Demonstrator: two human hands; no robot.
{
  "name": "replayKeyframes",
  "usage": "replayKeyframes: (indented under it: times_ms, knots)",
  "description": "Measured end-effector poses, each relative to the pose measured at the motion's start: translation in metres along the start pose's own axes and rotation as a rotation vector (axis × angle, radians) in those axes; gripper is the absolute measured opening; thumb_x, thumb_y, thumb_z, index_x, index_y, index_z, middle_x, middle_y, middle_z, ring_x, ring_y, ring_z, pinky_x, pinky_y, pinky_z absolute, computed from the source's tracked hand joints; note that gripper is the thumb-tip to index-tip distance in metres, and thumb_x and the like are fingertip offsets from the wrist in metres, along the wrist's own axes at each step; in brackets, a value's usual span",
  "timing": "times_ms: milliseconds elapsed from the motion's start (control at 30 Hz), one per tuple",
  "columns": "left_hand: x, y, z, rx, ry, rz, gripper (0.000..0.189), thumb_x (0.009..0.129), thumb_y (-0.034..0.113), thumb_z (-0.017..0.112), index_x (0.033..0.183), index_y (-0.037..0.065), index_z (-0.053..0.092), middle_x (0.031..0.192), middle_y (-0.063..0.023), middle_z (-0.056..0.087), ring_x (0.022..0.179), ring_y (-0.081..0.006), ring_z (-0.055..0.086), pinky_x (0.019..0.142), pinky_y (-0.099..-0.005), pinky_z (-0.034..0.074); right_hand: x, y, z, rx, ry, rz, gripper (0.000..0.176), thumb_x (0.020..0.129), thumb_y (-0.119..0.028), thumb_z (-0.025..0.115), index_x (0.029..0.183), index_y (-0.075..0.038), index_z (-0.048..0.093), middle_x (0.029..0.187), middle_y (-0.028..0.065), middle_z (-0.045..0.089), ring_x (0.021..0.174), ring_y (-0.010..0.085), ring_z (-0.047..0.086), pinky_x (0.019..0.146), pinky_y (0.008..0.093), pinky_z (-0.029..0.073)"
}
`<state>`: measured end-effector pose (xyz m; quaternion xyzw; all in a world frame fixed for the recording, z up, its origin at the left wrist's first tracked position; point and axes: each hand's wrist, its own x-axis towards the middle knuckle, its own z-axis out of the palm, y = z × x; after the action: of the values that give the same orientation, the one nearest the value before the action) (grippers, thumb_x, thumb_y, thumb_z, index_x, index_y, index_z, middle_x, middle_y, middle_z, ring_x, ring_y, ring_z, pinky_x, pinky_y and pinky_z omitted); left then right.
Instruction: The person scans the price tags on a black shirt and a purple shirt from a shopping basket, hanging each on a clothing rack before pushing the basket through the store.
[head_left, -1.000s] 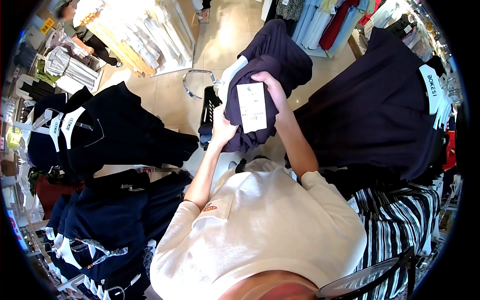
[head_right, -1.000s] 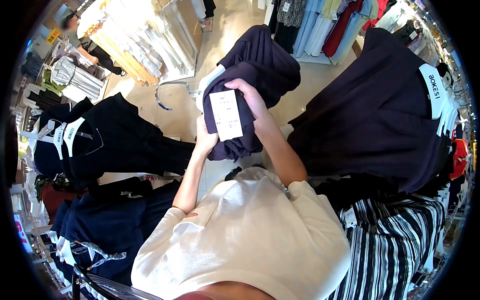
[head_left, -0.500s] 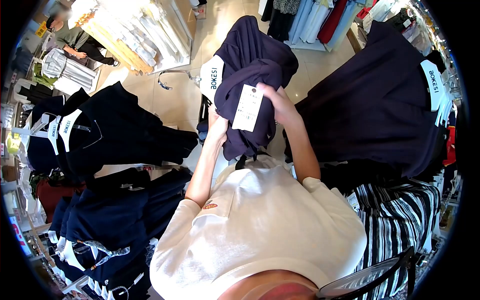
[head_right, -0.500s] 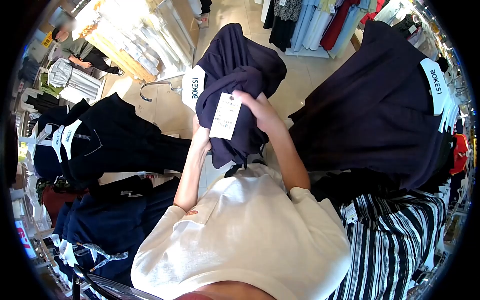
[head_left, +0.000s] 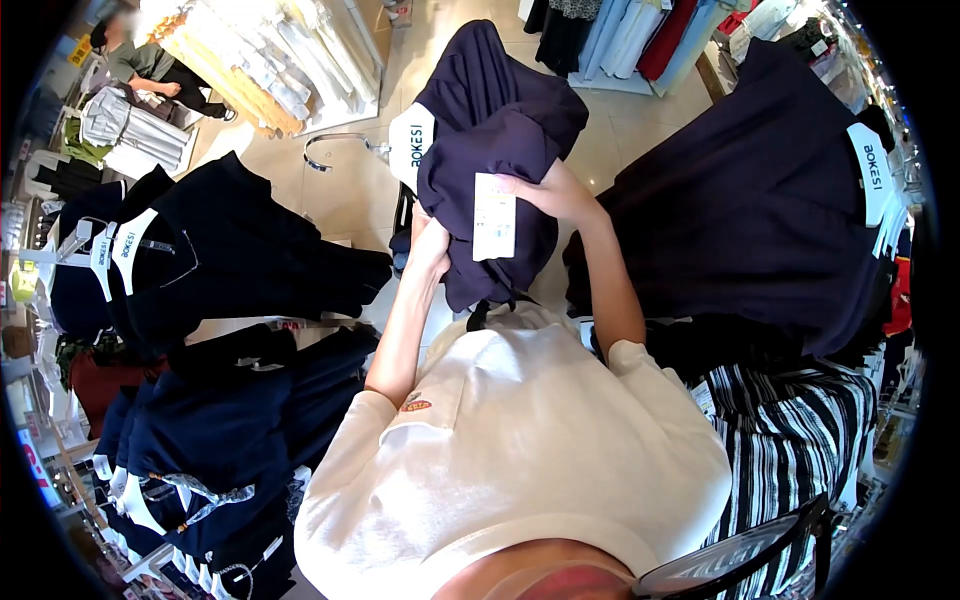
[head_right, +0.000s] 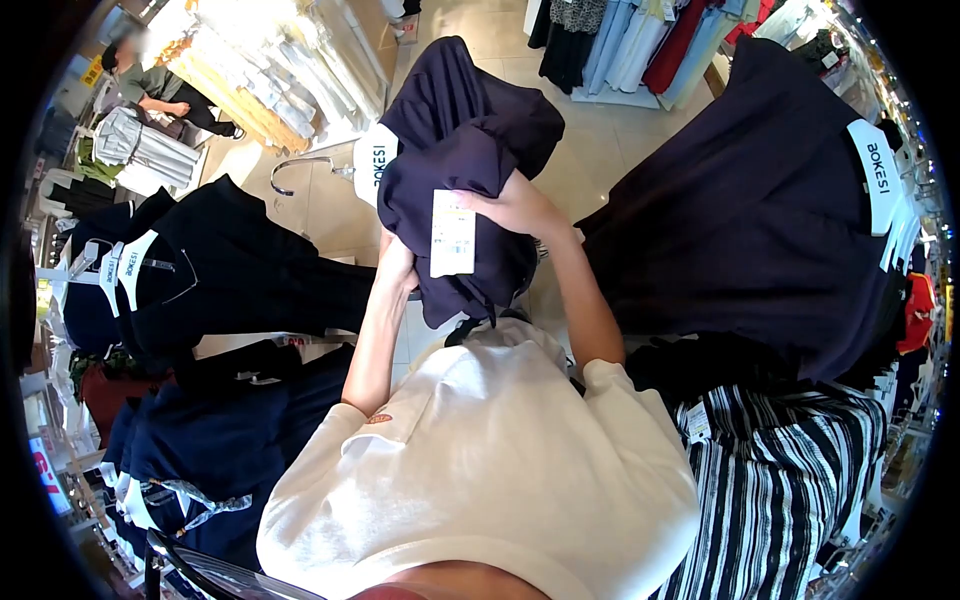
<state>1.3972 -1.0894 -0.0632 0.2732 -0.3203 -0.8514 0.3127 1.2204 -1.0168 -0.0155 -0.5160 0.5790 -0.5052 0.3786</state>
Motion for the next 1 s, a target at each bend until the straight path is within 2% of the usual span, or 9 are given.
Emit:
replayKeyframes:
  times_ms: [167,267,333,367,400,467,633,767,1000]
  knots:
    - [0.008,-0.007,-0.012,-0.102,0.011,0.001,0.037,0.085,0.007,0.059,0.12,-0.002,0.051,0.11,-0.0157,0.062,0.094,-0.0234,0.065,0.082,-0.0342,0.055,0.001,-0.001,0.025,0.062,0.099,-0.073,0.052,0.078,-0.015,0.073,0.12,0.003,0.049,0.115,0.0086,0.056,0.106,0.0156,0.052,0.094,0.0291,0.04]
    - [0.011,-0.01,-0.015,-0.099,0.004,0.035,0.038,0.086,0.006,0.059,0.122,-0.002,0.048,0.112,-0.0163,0.061,0.096,-0.0245,0.064,0.084,-0.0359,0.054,-0.001,0.005,0.031,0.14,0.193,0.019,0.055,0.074,-0.016,0.076,0.117,0.005,0.049,0.116,0.0116,0.055,0.106,0.0171,0.052,0.093,0.0297,0.04]
    - [0.014,-0.01,-0.018,-0.175,0.017,0.013,0.041,0.086,0.006,0.058,0.124,0.0,0.046,0.115,-0.0168,0.059,0.099,-0.0248,0.063,0.085,-0.0362,0.054,-0.002,0.014,0.038,-0.059,0.423,-0.129,0.068,0.071,-0.018,0.079,0.121,0.008,0.041,0.113,0.0155,0.053,0.105,0.0214,0.053,0.092,0.0321,0.041]
    - [0.014,-0.01,-0.02,-0.174,0.039,0.007,0.041,0.087,0.006,0.058,0.125,0.0,0.044,0.118,-0.0167,0.057,0.102,-0.0252,0.062,0.087,-0.0363,0.053,-0.014,0.015,0.044,0.015,0.52,0.03,0.076,0.072,-0.009,0.077,0.13,0.007,0.03,0.12,0.0165,0.049,0.11,0.0193,0.051,0.093,0.0305,0.042]
    - [0.015,-0.01,-0.021,-0.175,0.041,0.007,0.041,0.087,0.006,0.058,0.125,0.0,0.044,0.118,-0.0167,0.057,0.102,-0.0252,0.062,0.087,-0.0363,0.053,-0.018,0.015,0.05,0.015,0.518,0.03,0.076,0.072,-0.009,0.077,0.13,0.007,0.03,0.12,0.0165,0.049,0.11,0.0193,0.051,0.093,0.0305,0.042]
    - [0.016,-0.011,-0.023,-0.221,0.014,0.023,0.04,0.088,0.007,0.057,0.126,0.0,0.044,0.119,-0.0164,0.056,0.103,-0.0257,0.061,0.087,-0.0365,0.053,-0.024,0.018,0.059,-0.095,0.636,-0.085,0.089,0.071,-0.008,0.077,0.135,0.005,0.016,0.128,0.0202,0.04,0.114,0.0222,0.048,0.095,0.0318,0.042]
    - [0.02,-0.013,-0.022,-0.215,0.036,0.056,0.04,0.09,0.008,0.054,0.127,0.0,0.043,0.122,-0.0165,0.054,0.105,-0.026,0.06,0.087,-0.0379,0.053,-0.034,0.0,0.077,-0.411,0.519,-0.091,0.116,0.055,-0.025,0.087,0.138,0.008,0.014,0.135,0.0271,0.031,0.126,0.0348,0.035,0.106,0.0399,0.028]
    - [0.023,-0.012,-0.026,-0.26,-0.01,0.009,0.042,0.092,0.014,0.052,0.13,0.0,0.041,0.124,-0.016,0.053,0.108,-0.0258,0.058,0.092,-0.04,0.05,-0.031,0.001,0.065,-0.396,0.353,-0.02,0.114,0.057,-0.025,0.086,0.14,0.006,0.014,0.136,0.0271,0.032,0.128,0.0363,0.033,0.107,0.0399,0.027]
    - [0.03,-0.009,-0.039,-0.358,0.003,-0.018,0.042,0.091,0.021,0.055,0.127,0.001,0.045,0.121,-0.0149,0.056,0.106,-0.026,0.059,0.09,-0.0406,0.05,-0.023,0.012,0.048,-0.119,0.208,-0.134,0.102,0.068,-0.014,0.079,0.143,0.002,0.013,0.14,0.0197,0.031,0.13,0.0255,0.033,0.108,0.0354,0.025]
